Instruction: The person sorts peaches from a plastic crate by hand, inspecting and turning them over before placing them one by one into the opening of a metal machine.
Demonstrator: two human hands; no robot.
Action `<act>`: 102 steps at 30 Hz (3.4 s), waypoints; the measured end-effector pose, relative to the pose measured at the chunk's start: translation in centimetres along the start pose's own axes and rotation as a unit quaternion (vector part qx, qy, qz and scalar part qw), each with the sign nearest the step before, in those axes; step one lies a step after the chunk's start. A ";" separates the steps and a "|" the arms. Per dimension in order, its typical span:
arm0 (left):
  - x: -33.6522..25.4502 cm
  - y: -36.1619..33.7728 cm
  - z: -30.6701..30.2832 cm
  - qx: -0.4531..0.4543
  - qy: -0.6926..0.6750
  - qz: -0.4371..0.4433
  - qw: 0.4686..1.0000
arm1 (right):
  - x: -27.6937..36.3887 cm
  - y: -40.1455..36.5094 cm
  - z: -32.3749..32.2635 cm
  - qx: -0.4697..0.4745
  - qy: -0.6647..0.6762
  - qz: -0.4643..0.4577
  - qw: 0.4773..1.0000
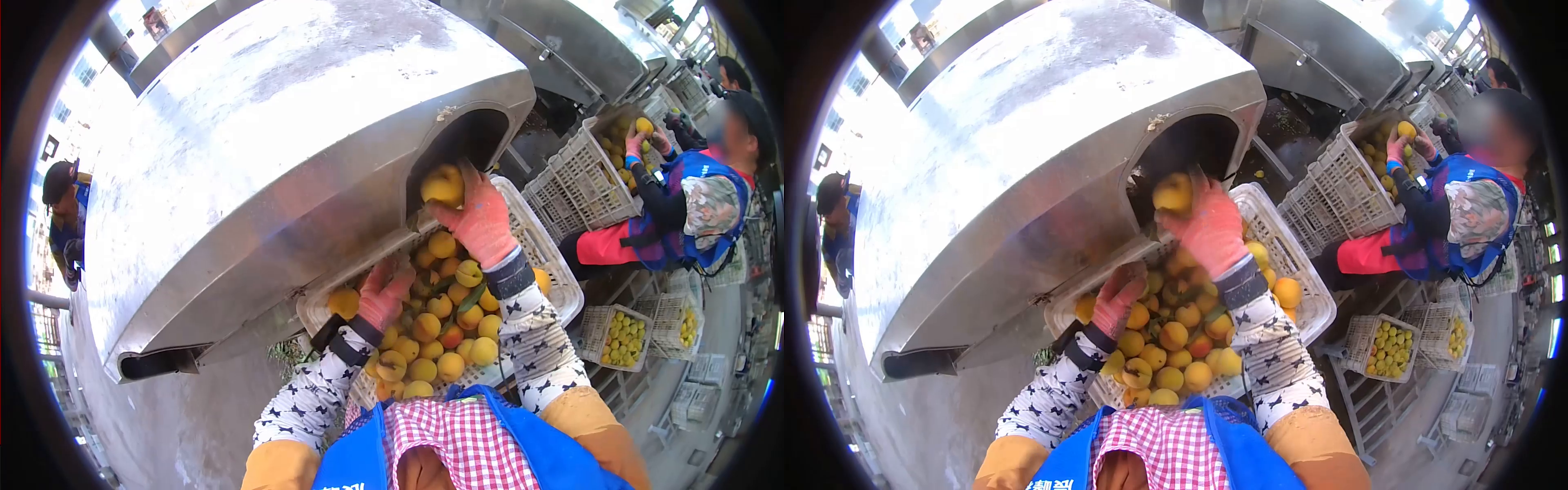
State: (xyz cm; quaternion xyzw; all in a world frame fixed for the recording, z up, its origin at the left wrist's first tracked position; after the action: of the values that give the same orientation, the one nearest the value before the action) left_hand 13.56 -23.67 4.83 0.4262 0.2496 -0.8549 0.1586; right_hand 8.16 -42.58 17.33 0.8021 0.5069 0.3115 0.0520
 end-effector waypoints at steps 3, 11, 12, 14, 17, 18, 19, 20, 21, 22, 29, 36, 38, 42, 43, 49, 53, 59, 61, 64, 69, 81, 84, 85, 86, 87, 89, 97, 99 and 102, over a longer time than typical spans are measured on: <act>-0.9 -3.4 -3.5 0.022 0.626 0.052 0.777 | -0.8 4.0 3.9 0.124 -0.102 0.066 0.985; 2.1 -3.1 -6.3 0.252 0.913 -0.159 0.281 | -4.7 -3.9 -0.9 0.065 0.184 0.090 0.977; 2.3 -2.9 -7.1 0.252 0.920 -0.195 0.228 | -6.5 -6.3 1.3 0.142 0.171 0.127 0.967; 1.5 -3.7 -6.6 0.274 0.914 -0.210 0.213 | -7.0 -10.4 4.7 0.278 -0.015 0.026 0.960; 6.5 -3.4 -10.5 0.274 0.930 -0.105 0.221 | -7.5 -14.9 11.5 0.338 -0.354 -0.100 0.866; 8.3 -2.3 -12.0 0.238 0.936 -0.110 0.236 | -7.5 -15.0 12.6 0.333 -0.348 -0.096 0.871; 8.6 -1.6 -12.6 0.203 0.940 -0.113 0.250 | -8.1 -15.1 14.1 0.397 -0.370 -0.090 0.835; 7.6 -1.2 -12.0 0.202 0.942 -0.112 0.243 | -9.0 -15.0 15.5 0.458 -0.393 -0.087 0.793; 6.8 -1.6 -10.8 0.266 0.929 -0.150 0.209 | -10.3 -15.0 16.3 0.466 -0.380 -0.069 0.796; 5.9 -2.0 -9.5 0.325 0.911 -0.183 0.175 | -9.4 -14.4 14.6 0.464 -0.381 -0.066 0.797; 2.9 -2.9 -3.0 0.164 0.302 -0.296 0.891 | 0.6 -10.6 0.7 0.368 0.172 0.038 0.913; 1.1 -2.2 6.3 0.254 -0.252 -0.109 0.927 | 3.6 -10.6 -2.6 0.246 0.222 -0.045 0.942; 0.0 -2.5 7.2 0.291 -0.277 -0.120 0.908 | 2.6 -11.0 -2.5 0.205 0.259 0.011 0.944; -0.9 -1.2 7.8 0.253 -0.338 -0.119 0.899 | 3.4 -9.0 -3.2 0.113 0.194 -0.016 0.974; -1.2 -0.7 7.9 0.181 -0.318 -0.099 0.925 | 3.3 -8.0 -3.0 0.106 0.189 -0.021 0.976; 10.2 -1.3 3.6 0.219 0.428 -0.081 0.873 | -0.2 -0.7 1.2 -0.057 0.007 0.068 0.996; 12.5 -5.2 5.3 0.294 0.787 -0.009 0.542 | -2.0 4.5 3.5 -0.023 0.105 0.071 0.992; 13.0 -2.4 3.2 0.338 0.442 -0.182 0.811 | -8.4 -2.2 -1.5 0.168 0.036 0.070 0.983; 12.3 -3.2 2.5 0.266 -0.023 -0.289 0.919 | -9.5 -6.9 1.8 0.419 -0.259 0.124 0.861; 9.6 -3.3 3.1 0.206 -0.311 -0.336 0.865 | -14.2 -11.0 4.7 0.410 -0.282 0.143 0.856; 5.7 -1.6 4.3 0.128 -0.149 -0.189 0.962 | -5.0 -10.2 0.3 0.301 0.296 0.166 0.891; 0.4 1.1 3.1 -0.024 -0.372 -0.028 0.928 | 0.0 0.6 2.4 -0.017 0.009 0.036 0.999; 2.2 0.3 2.6 -0.036 -0.448 -0.079 0.890 | -3.0 3.0 5.6 -0.012 -0.107 -0.015 0.994; 2.1 0.3 2.5 -0.036 -0.448 -0.077 0.890 | -3.0 3.7 5.7 -0.025 -0.150 -0.080 0.985; 1.7 0.0 2.7 -0.009 -0.445 -0.068 0.893 | -1.5 2.9 3.5 -0.022 -0.150 -0.081 0.985; 1.2 0.0 3.0 0.018 -0.444 -0.054 0.894 | 0.7 1.8 -0.7 0.010 0.030 -0.017 0.999; -0.2 -0.1 3.3 0.032 -0.211 0.037 0.976 | 2.4 -2.2 -2.7 0.098 0.180 0.004 0.979; -3.4 -0.7 7.3 0.143 -0.371 -0.043 0.917 | 4.5 -7.4 -1.1 0.195 0.154 -0.057 0.967; -3.5 -1.3 7.5 0.161 -0.322 -0.040 0.932 | 4.5 -7.4 -2.3 0.138 0.204 -0.073 0.966; -4.4 -0.9 7.7 0.233 -0.226 0.075 0.943 | 2.4 -8.3 -2.0 0.134 0.348 0.054 0.926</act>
State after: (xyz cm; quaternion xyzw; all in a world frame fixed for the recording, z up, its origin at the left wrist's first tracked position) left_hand 10.70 -26.99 12.60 0.2641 -0.0313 -0.9488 0.1706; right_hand 1.25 -37.00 16.69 0.6692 0.4860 0.5022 -0.2528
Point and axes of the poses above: each hand's wrist, its own y-axis towards the middle knuckle, its own z-axis out of the palm, x = y × z, the point moved 6 cm from there along y, towards the middle knuckle, and after that the axes turned 8 degrees about x, right-handed, at the moved point
